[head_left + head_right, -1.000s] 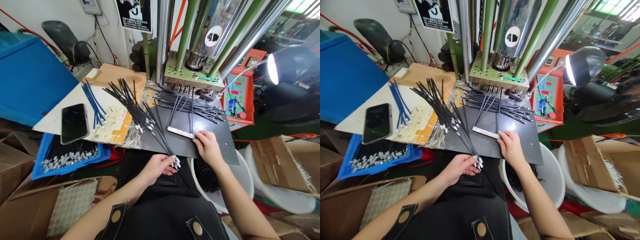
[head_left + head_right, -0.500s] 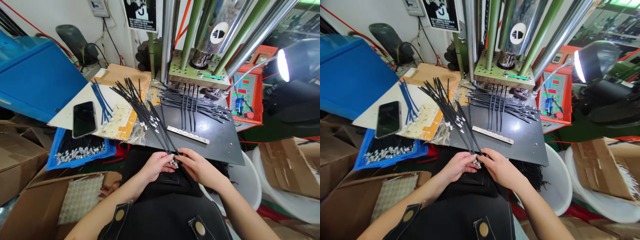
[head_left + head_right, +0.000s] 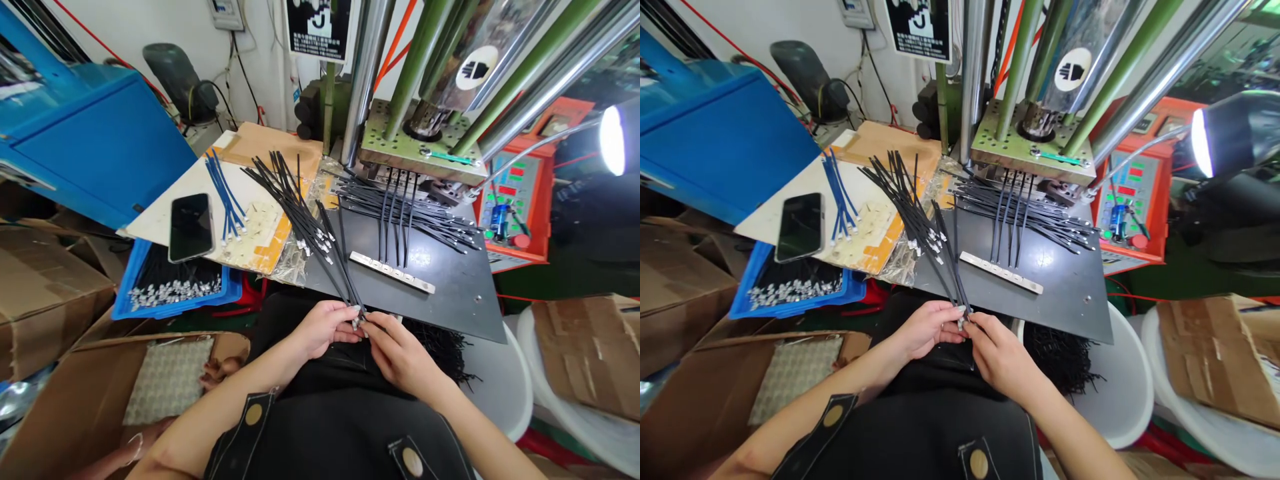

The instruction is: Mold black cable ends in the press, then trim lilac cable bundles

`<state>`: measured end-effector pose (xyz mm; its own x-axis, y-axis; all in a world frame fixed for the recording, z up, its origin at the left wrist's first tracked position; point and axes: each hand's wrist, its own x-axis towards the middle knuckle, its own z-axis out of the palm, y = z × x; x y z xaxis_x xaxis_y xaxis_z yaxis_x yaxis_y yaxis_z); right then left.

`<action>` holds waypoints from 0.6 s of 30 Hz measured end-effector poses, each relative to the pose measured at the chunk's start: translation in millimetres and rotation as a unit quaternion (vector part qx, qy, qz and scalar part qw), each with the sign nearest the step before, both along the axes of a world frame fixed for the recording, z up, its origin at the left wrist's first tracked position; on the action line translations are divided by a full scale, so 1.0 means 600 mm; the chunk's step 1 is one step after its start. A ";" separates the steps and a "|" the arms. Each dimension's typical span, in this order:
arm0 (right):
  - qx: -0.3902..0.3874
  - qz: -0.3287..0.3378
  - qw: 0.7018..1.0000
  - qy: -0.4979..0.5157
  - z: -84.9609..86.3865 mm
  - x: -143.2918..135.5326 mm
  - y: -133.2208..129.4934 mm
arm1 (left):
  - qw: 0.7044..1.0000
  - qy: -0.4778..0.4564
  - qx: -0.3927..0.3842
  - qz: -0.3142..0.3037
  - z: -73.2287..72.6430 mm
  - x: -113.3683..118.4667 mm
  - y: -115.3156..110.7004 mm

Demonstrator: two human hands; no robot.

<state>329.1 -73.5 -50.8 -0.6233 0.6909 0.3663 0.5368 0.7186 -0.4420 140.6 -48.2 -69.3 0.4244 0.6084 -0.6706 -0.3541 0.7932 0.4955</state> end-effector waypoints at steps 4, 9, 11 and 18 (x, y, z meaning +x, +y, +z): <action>0.016 0.013 1.000 -0.005 -0.005 0.001 -0.001 | 1.000 -0.004 0.000 -0.001 -0.001 -0.003 0.001; 0.013 -0.002 0.998 0.067 -0.004 0.003 0.008 | 1.000 -0.004 0.019 -0.012 -0.001 -0.005 0.000; -0.038 -0.063 0.990 0.118 0.002 0.000 0.009 | 0.999 -0.017 0.025 -0.017 0.000 -0.005 -0.002; -0.394 -0.225 0.846 0.280 0.009 0.010 0.021 | 0.997 0.027 0.064 -0.030 0.018 -0.019 0.009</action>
<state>335.4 -60.7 -45.6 -0.1134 0.9793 -0.1677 0.2260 -0.1390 -0.9642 129.1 -42.8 -58.3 0.4279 0.6648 -0.6123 -0.2783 0.7415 0.6106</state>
